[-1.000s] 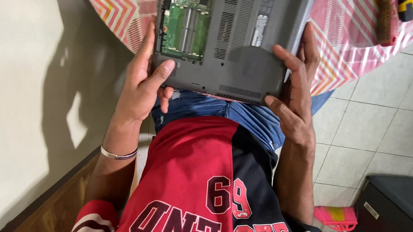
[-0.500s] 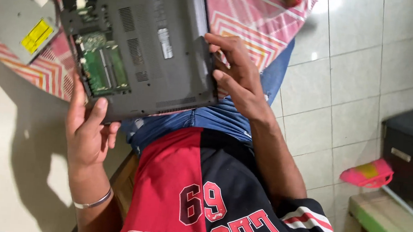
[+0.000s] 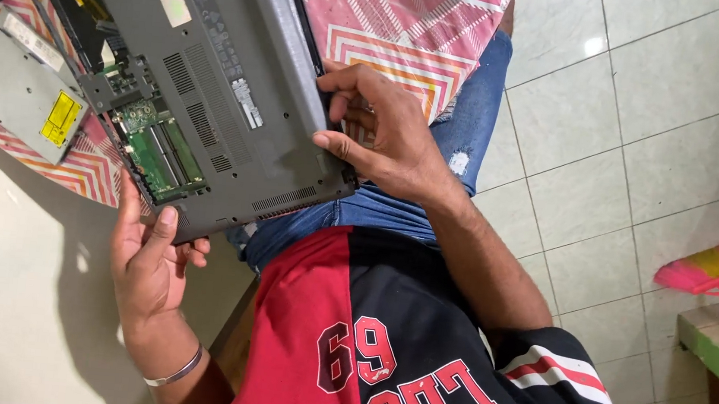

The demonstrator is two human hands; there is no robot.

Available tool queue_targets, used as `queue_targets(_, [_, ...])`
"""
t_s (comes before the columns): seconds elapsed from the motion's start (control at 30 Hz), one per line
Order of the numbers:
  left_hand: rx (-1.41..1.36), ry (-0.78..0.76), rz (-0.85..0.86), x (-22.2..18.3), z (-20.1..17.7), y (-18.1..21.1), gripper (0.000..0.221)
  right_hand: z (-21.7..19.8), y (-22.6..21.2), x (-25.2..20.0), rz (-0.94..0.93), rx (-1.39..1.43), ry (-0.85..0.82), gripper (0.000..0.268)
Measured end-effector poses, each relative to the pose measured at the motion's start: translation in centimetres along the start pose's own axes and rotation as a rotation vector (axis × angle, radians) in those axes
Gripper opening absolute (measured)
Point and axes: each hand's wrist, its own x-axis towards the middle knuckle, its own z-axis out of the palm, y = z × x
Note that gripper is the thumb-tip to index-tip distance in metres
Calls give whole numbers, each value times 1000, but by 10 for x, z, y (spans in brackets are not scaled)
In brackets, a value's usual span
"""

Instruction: Disassembling a laptop by removing the optical drive and unscrewing the bottom cover.

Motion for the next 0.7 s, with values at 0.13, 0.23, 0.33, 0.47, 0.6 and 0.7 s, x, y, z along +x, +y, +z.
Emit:
queue_targets(0.13, [-8,-3,-21,3,-11,-6,77,-4,3,3,-13,-34,-45,42])
queue_targets(0.23, [-7,2,-28,5,-18,-7,76,-5,6,6,-34,-85,-65,40])
queue_targets(0.33, [-72,12,-42,7,-34,-19,75,-4,-2,7,-36,-123,-84,35])
queue_targets(0.47, [-79,20,-34,9,-33,-21,74,-3,3,7,-37,-132,-83,35])
queue_targets(0.6, [-75,20,-14,10,-27,-21,75,-4,4,7,-8,-140,-72,37])
queue_targets(0.7, [-51,11,-2,9,-24,-21,75,-4,1,6,24,-115,-61,40])
